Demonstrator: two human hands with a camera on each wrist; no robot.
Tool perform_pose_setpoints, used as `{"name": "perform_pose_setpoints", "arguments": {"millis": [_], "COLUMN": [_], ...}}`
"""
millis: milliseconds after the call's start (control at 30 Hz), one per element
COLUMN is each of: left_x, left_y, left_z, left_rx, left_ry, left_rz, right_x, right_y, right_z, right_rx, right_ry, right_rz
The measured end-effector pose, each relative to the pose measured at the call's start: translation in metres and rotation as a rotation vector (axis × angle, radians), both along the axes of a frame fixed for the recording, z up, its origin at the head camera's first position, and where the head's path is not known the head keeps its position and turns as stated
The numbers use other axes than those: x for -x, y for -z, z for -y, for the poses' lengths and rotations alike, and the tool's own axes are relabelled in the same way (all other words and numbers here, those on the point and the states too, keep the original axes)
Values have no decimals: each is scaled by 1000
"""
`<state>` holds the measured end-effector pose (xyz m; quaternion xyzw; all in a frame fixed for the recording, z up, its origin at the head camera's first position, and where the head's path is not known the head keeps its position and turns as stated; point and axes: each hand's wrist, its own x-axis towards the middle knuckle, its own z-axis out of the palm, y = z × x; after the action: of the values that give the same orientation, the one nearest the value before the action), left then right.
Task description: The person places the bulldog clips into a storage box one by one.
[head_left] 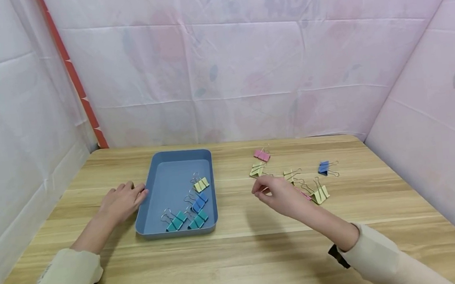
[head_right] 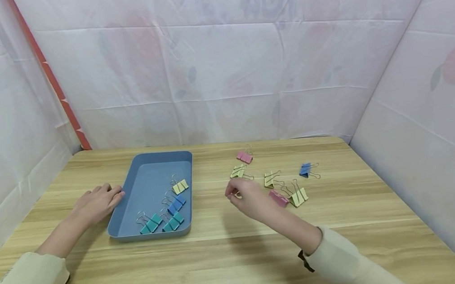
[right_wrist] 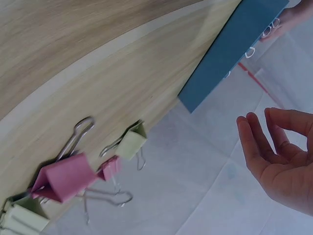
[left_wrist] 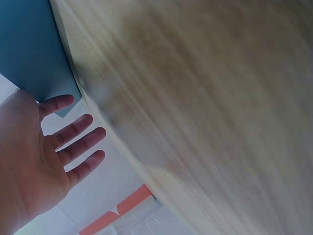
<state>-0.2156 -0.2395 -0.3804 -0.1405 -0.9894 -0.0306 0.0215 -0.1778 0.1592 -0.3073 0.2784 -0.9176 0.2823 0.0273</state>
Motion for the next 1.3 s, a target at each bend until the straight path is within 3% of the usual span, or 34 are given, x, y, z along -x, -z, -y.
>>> {"name": "perform_pose_setpoints", "arguments": {"millis": [267, 567, 767, 900, 1067, 1300], "left_x": [-1, -1, 0, -1, -1, -1], "left_y": [-1, 1, 1, 0, 0, -1], "left_z": [-1, 2, 1, -1, -2, -2], "left_rx": [-4, -11, -9, -8, -9, -6], "left_ry": [-9, -10, -10, -8, -9, -18], "left_rz": [4, 4, 7, 9, 13, 19], "right_x": [3, 8, 13, 16, 16, 18], "right_y": [-2, -2, 7, 15, 22, 25], "right_z": [-32, -69, -87, -96, -104, -106], "right_rx": [-1, -29, -128, -230, -371, -386], "right_ry": [56, 132, 157, 149, 61, 35], "right_rz": [29, -61, -105, -47, -15, 24]}}
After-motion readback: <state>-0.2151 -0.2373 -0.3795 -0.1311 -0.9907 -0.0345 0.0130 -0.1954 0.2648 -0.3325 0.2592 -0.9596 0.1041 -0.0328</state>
